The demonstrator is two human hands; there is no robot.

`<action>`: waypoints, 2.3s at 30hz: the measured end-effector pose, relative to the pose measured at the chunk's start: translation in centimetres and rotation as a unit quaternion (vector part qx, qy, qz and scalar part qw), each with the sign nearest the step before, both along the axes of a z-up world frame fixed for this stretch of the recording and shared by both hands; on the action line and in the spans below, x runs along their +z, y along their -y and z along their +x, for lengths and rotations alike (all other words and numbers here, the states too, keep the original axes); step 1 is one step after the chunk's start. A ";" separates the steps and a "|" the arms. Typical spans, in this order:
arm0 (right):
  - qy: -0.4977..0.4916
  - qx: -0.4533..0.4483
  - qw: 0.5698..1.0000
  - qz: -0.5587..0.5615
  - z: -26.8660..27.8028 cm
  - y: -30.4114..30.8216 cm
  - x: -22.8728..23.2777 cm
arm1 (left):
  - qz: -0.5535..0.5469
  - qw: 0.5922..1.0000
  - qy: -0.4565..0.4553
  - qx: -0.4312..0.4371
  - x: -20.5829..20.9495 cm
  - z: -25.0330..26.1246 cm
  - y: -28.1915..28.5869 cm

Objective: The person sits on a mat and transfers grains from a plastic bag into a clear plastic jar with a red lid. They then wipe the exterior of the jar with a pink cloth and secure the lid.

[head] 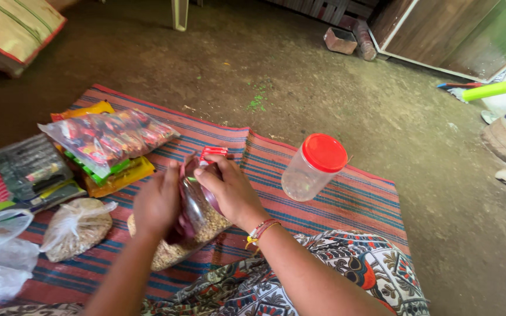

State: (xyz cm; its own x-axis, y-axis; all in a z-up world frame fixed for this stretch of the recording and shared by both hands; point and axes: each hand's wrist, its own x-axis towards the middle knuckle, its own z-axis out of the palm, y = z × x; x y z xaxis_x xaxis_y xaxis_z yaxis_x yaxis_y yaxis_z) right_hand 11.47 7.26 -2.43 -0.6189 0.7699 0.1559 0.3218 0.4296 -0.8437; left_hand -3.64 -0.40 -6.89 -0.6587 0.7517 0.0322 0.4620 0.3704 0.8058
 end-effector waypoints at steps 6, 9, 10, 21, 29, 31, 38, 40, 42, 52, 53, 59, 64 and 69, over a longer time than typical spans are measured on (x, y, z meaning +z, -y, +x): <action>-0.037 -0.033 0.998 -0.042 -0.4 0.3 -0.1 | 0.200 0.966 -0.152 0.058 0.4 8.4 3.4; -0.046 -0.045 0.994 -0.086 -0.2 0.2 0.1 | 0.155 0.972 -0.171 0.041 -0.1 11.2 4.9; -0.043 -0.056 0.995 -0.074 0.0 0.3 0.2 | 0.135 0.974 -0.178 0.036 -0.1 11.8 5.2; -0.043 -0.042 0.997 -0.039 -0.3 -0.6 -0.6 | 0.131 0.983 -0.104 0.072 1.4 9.2 2.9; -0.014 -0.048 0.996 -0.068 -0.3 -0.8 0.1 | -0.048 0.996 -0.023 0.068 3.4 4.0 -0.1; 0.002 -0.043 0.997 -0.063 -0.3 -0.5 0.6 | -0.058 0.996 0.001 0.070 3.5 2.5 -0.3; 0.007 -0.041 0.996 -0.075 -0.5 0.2 1.4 | -0.140 0.984 0.085 0.066 1.0 -2.7 -1.2; 0.004 -0.043 0.997 -0.064 -0.7 0.6 1.6 | -0.141 0.983 0.094 0.072 -0.3 -3.5 -0.7; 0.007 -0.047 0.998 -0.050 -0.8 1.0 1.8 | -0.090 0.991 0.076 0.072 -1.4 -4.0 0.7; 0.008 -0.064 0.997 -0.046 -0.6 1.4 1.8 | 0.026 0.977 0.088 0.190 -5.4 1.3 5.3; 0.007 -0.066 0.997 -0.048 -0.6 1.4 1.8 | 0.019 0.980 0.037 0.196 -5.5 2.2 5.3; 0.055 -0.076 0.995 -0.029 -0.7 1.5 1.4 | 0.056 0.984 -0.061 0.156 -3.4 7.7 4.4; 0.016 -0.073 0.997 -0.033 -0.5 0.1 -0.2 | 0.180 0.981 -0.021 0.071 1.5 10.6 3.4; 0.038 -0.081 0.995 -0.039 -0.6 -0.6 -0.9 | 0.192 0.980 -0.055 0.001 3.6 8.0 1.2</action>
